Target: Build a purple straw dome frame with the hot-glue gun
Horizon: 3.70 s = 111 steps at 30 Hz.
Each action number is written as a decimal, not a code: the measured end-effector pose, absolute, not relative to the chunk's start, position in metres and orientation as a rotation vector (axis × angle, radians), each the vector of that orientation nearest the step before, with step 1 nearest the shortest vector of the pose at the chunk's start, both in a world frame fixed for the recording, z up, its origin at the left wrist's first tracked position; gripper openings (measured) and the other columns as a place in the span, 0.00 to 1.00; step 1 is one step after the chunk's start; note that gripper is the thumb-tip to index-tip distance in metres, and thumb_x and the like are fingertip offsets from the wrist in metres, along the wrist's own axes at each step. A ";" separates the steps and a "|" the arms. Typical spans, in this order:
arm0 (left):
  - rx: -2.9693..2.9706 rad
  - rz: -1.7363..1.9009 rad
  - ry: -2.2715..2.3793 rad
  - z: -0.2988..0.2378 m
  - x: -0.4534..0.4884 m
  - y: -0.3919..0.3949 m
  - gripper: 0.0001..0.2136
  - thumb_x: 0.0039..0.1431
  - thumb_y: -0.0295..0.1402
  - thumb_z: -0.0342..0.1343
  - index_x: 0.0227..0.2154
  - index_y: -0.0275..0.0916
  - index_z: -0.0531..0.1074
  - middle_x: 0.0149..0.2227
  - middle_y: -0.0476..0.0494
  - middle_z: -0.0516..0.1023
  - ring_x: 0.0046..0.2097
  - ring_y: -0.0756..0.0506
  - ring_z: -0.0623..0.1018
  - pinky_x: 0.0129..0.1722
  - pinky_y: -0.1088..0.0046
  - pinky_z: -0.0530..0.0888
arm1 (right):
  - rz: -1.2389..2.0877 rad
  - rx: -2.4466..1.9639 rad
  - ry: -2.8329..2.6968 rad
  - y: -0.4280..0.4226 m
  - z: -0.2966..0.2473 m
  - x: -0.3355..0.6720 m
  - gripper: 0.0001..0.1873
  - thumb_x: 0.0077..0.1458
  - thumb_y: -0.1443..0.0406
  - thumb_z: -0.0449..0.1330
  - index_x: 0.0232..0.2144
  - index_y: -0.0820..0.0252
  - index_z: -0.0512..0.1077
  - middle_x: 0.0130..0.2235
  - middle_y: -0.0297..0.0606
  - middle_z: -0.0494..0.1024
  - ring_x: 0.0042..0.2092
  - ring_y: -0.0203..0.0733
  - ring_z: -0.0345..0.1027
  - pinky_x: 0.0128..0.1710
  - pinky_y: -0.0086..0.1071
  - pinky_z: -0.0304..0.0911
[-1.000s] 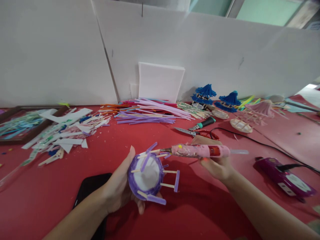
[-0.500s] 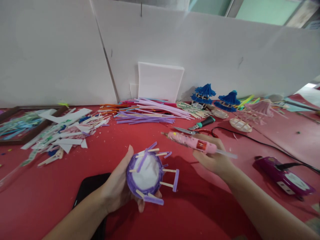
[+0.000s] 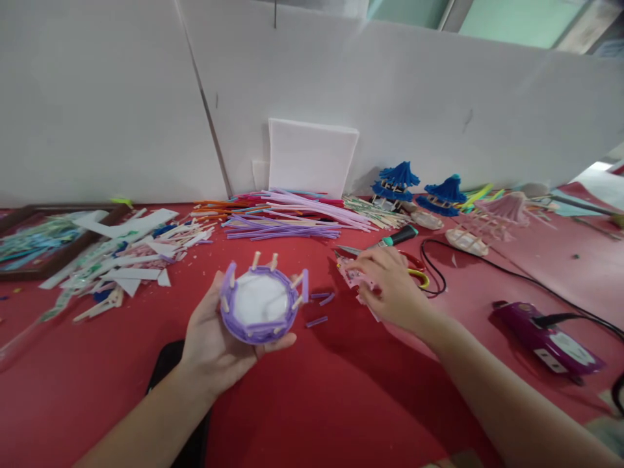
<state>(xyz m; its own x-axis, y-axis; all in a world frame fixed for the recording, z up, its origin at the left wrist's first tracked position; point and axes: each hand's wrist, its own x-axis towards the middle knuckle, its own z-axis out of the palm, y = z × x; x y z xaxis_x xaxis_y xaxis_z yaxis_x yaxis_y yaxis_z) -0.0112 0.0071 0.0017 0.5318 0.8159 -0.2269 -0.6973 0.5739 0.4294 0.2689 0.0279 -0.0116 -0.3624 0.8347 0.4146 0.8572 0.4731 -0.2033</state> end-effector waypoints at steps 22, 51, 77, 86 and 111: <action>0.353 0.585 0.745 0.014 0.009 0.000 0.31 0.63 0.53 0.40 0.56 0.32 0.65 0.45 0.28 0.79 0.42 0.32 0.81 0.26 0.57 0.81 | 0.727 -1.223 -1.701 0.011 -0.008 0.238 0.09 0.57 0.65 0.57 0.40 0.61 0.72 0.33 0.39 0.77 0.32 0.39 0.71 0.33 0.34 0.69; 0.491 0.425 0.872 0.007 0.010 0.001 0.29 0.60 0.55 0.44 0.41 0.32 0.76 0.35 0.31 0.83 0.37 0.35 0.82 0.24 0.64 0.79 | 1.148 -1.212 -1.510 0.007 0.000 0.229 0.09 0.47 0.61 0.63 0.23 0.62 0.75 0.23 0.34 0.75 0.26 0.35 0.63 0.27 0.30 0.60; 0.481 0.424 0.893 0.006 0.010 0.001 0.30 0.60 0.55 0.43 0.39 0.32 0.78 0.37 0.32 0.83 0.34 0.39 0.81 0.24 0.64 0.79 | 1.048 -1.283 -1.653 0.005 0.003 0.233 0.10 0.48 0.60 0.61 0.24 0.62 0.77 0.22 0.36 0.74 0.25 0.36 0.62 0.24 0.30 0.57; 0.512 0.442 0.888 0.007 0.013 -0.001 0.29 0.59 0.56 0.45 0.35 0.33 0.79 0.32 0.35 0.83 0.30 0.41 0.81 0.23 0.65 0.79 | 1.064 -1.257 -1.656 0.004 0.002 0.232 0.09 0.49 0.61 0.61 0.24 0.61 0.76 0.24 0.36 0.76 0.26 0.35 0.63 0.25 0.30 0.59; 0.429 0.592 0.840 0.009 0.013 0.000 0.24 0.64 0.45 0.43 0.38 0.30 0.78 0.33 0.33 0.83 0.32 0.37 0.83 0.32 0.62 0.79 | 1.129 -1.035 -1.477 0.004 0.001 0.234 0.08 0.53 0.63 0.62 0.35 0.58 0.78 0.26 0.33 0.75 0.26 0.33 0.64 0.27 0.29 0.62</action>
